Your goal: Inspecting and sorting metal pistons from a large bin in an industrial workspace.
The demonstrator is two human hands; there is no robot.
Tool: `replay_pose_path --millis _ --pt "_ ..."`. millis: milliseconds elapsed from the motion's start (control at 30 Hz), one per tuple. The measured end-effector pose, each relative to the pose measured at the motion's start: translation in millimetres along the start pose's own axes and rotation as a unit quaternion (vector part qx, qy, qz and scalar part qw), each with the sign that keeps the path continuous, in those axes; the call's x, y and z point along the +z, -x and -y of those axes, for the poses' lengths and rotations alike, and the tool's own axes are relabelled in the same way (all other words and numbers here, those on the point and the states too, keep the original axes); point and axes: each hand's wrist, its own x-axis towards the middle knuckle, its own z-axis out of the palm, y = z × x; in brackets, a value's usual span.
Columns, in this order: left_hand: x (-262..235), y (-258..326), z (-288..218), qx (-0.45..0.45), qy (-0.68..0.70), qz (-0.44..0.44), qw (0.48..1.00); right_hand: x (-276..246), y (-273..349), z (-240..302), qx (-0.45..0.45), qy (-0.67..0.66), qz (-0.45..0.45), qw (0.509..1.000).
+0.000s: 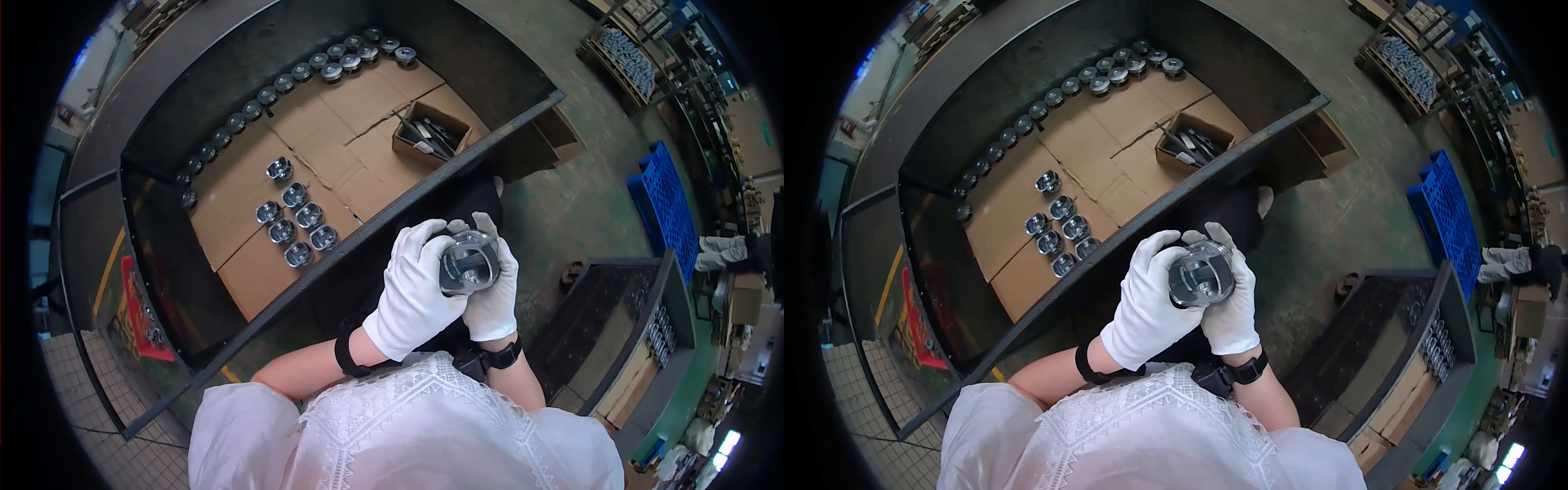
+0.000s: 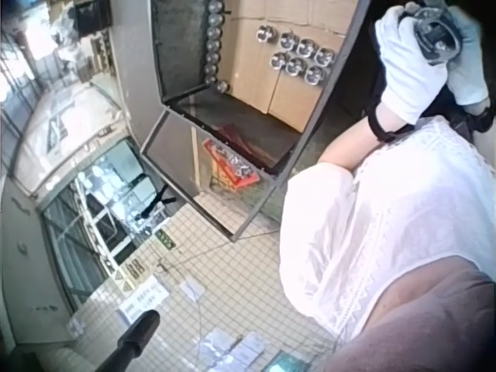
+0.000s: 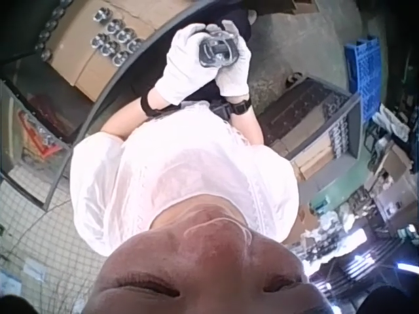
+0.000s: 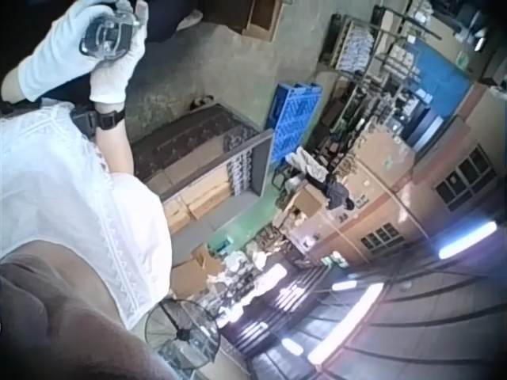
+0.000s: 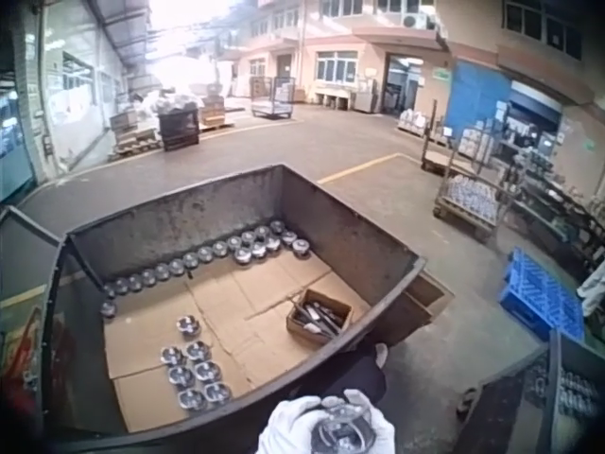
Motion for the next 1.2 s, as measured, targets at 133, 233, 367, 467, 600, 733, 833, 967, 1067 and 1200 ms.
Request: replay_pose_path --millis 133,233,367,467,600,733,833,967,1067,1200 --pt "-21 4 3 -0.031 -0.007 0.007 0.999 18 -5 -18 -0.006 0.088 0.033 0.996" --pt "-55 8 13 -0.055 0.038 0.004 0.998 46 -11 -28 0.026 0.184 0.111 0.976" --pt "-128 7 46 -0.068 -0.106 -0.029 0.992 86 -33 -44 0.081 0.381 0.223 0.894" --pt "-202 -5 94 -0.172 -0.172 0.019 0.97 97 -60 -48 0.058 0.509 0.237 0.825" --pt "-278 -31 212 -0.336 -0.312 0.053 0.887 72 -104 -59 -0.12 0.695 0.209 0.678" --pt "-311 -73 342 -0.376 -0.307 0.212 0.848 50 -130 -80 -0.196 0.747 0.181 0.609" --pt "-311 -74 448 -0.332 -0.523 0.317 0.718 54 -136 -99 -0.287 0.787 0.189 0.512" --pt "-249 -71 517 -0.404 -0.475 0.22 0.75 61 -137 -106 -0.285 0.815 0.147 0.482" --pt "-220 -66 543 -0.417 -0.393 0.417 0.706 63 -140 -111 -0.271 0.826 0.153 0.47" --pt "-183 -44 560 -0.428 -0.361 0.316 0.766 64 -142 -109 -0.258 0.827 0.152 0.476"
